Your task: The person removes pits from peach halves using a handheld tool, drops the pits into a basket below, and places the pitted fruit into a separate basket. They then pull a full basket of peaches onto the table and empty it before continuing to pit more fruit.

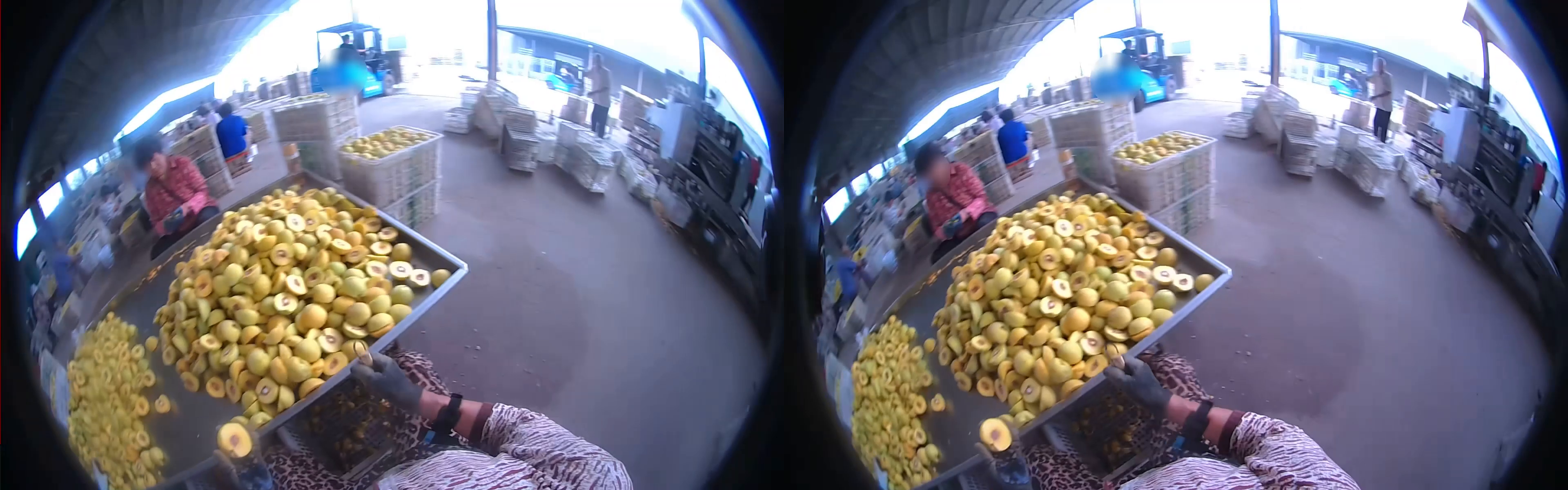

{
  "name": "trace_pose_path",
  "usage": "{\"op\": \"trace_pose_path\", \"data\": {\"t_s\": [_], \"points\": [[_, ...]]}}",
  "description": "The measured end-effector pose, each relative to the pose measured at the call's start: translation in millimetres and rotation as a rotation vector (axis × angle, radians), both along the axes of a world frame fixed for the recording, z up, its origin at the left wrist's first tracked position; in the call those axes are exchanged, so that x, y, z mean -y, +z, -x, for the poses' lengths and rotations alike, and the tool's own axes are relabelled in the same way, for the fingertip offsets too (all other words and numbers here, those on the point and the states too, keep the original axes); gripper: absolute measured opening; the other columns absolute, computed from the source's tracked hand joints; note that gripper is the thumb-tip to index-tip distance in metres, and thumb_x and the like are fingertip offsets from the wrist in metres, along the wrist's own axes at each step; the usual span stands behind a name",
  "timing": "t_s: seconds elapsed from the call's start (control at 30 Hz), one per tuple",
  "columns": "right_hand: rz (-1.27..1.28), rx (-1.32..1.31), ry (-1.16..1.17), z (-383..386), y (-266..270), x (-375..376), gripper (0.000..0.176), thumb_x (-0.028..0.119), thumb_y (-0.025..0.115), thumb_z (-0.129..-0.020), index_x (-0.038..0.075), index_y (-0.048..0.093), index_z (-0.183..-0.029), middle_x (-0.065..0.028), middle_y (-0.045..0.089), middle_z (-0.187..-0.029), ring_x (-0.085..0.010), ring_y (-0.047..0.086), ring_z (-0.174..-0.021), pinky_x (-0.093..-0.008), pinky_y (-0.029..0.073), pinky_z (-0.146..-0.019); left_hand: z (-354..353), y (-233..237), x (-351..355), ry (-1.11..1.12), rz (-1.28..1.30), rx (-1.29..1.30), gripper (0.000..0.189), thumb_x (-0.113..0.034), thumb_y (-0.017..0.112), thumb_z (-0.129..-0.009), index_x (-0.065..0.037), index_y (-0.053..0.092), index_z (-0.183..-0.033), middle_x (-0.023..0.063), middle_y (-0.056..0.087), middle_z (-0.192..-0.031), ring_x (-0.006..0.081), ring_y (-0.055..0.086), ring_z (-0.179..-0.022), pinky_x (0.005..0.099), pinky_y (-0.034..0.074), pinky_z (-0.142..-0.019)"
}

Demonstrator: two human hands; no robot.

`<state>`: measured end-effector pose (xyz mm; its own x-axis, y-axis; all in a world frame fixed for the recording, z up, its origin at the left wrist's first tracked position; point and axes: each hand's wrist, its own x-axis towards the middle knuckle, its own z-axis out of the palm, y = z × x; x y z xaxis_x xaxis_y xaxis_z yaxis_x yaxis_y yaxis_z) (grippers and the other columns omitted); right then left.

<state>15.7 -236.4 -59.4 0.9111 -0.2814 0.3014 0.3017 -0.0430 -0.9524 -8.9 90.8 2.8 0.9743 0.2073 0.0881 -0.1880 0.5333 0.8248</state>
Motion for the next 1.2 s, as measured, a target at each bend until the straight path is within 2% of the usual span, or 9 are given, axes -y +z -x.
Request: {"op": "trace_pose_path", "data": {"t_s": [0.13,0.43,0.53,0.57,0.6,0.9,1.03,1.13,1.2], "points": [[-0.530,-0.192,-0.162,3.1,72.6,72.8,0.010,0.015,0.058,-0.096,0.007,0.055,-0.092,-0.0035,0.054,-0.063,-0.0126,0.049,-0.040,-0.0299,0.044,-0.035,-10.0,-0.5,5.3,0.034,-0.046,-0.047,0.042,-0.024,0.051,-0.101,0.004,0.050,-0.132,0.0203,0.056,-0.130,0.0306,0.058,-0.116,0.0448,0.053,-0.098],[-0.653,0.212,-0.585,30.5,176.1,260.8,0.022,0.030,0.056,-0.097,0.011,0.048,-0.091,-0.0008,0.046,-0.059,-0.0159,0.049,-0.047,-0.0363,0.045,-0.045,-10.0,-18.7,-20.5,0.060,-0.020,-0.080,0.042,-0.023,0.054,-0.099,0.004,0.052,-0.132,0.0193,0.054,-0.135,0.0311,0.057,-0.119,0.0450,0.052,-0.099],[-0.542,0.486,-0.158,32.4,158.5,367.4,0.025,0.024,0.047,-0.101,0.013,0.047,-0.078,-0.0011,0.051,-0.065,-0.0164,0.053,-0.056,-0.0342,0.047,-0.054,-20.3,-53.7,-44.6,-0.006,-0.034,0.013,0.042,-0.023,0.055,-0.099,0.004,0.053,-0.132,0.0190,0.053,-0.137,0.0313,0.057,-0.120,0.0451,0.052,-0.099],[-0.038,0.436,-0.367,29.8,146.4,400.0,0.027,0.025,0.045,-0.103,0.012,0.048,-0.079,-0.0021,0.055,-0.069,-0.0166,0.054,-0.060,-0.0328,0.047,-0.058,-18.8,-67.9,-61.1,-0.031,-0.080,0.085,0.042,-0.023,0.055,-0.099,0.004,0.053,-0.132,0.0189,0.053,-0.138,0.0313,0.056,-0.120,0.0451,0.052,-0.099],[-0.648,0.411,-0.019,28.5,140.9,434.4,0.027,0.026,0.041,-0.106,0.007,0.049,-0.088,-0.0012,0.049,-0.076,-0.0122,0.048,-0.063,-0.0270,0.045,-0.061,-18.1,-50.0,-41.3,-0.203,0.527,-0.036,0.044,-0.025,0.057,-0.097,0.003,0.055,-0.131,0.0169,0.058,-0.133,0.0309,0.057,-0.120,0.0472,0.049,-0.102],[-0.410,-0.211,0.191,-16.4,90.3,88.4,0.032,0.037,0.049,-0.102,0.007,0.060,-0.102,0.0033,0.045,-0.056,-0.0076,0.040,-0.036,-0.0239,0.036,-0.033,-30.6,19.6,55.0,-0.286,0.461,0.002,0.043,-0.030,0.047,-0.104,0.002,0.049,-0.132,0.0168,0.057,-0.129,0.0325,0.055,-0.121,0.0485,0.046,-0.105],[-0.193,-0.531,0.587,3.7,89.1,-19.1,0.019,0.018,0.062,-0.094,0.004,0.060,-0.106,-0.0012,0.058,-0.073,-0.0110,0.058,-0.059,-0.0223,0.042,-0.051,-28.7,28.5,64.6,-0.389,0.342,0.110,0.046,-0.033,0.049,-0.103,0.003,0.049,-0.132,0.0158,0.058,-0.126,0.0320,0.057,-0.119,0.0482,0.046,-0.106],[-0.221,-0.494,0.688,16.2,93.8,-68.1,0.021,0.013,0.065,-0.090,0.004,0.059,-0.108,-0.0029,0.059,-0.072,-0.0115,0.058,-0.061,-0.0229,0.044,-0.055,-21.5,38.3,68.1,-0.336,0.156,0.088,0.049,-0.035,0.051,-0.102,0.003,0.048,-0.133,0.0144,0.059,-0.125,0.0292,0.057,-0.119,0.0447,0.045,-0.107],[0.326,0.283,0.278,9.1,92.8,-89.4,0.022,0.010,0.066,-0.090,0.004,0.058,-0.109,-0.0005,0.059,-0.074,-0.0092,0.056,-0.063,-0.0229,0.045,-0.056,-17.6,38.3,72.2,-0.312,0.004,0.049,0.051,-0.036,0.052,-0.102,0.003,0.047,-0.134,0.0136,0.059,-0.126,0.0268,0.057,-0.120,0.0413,0.044,-0.108]]}}
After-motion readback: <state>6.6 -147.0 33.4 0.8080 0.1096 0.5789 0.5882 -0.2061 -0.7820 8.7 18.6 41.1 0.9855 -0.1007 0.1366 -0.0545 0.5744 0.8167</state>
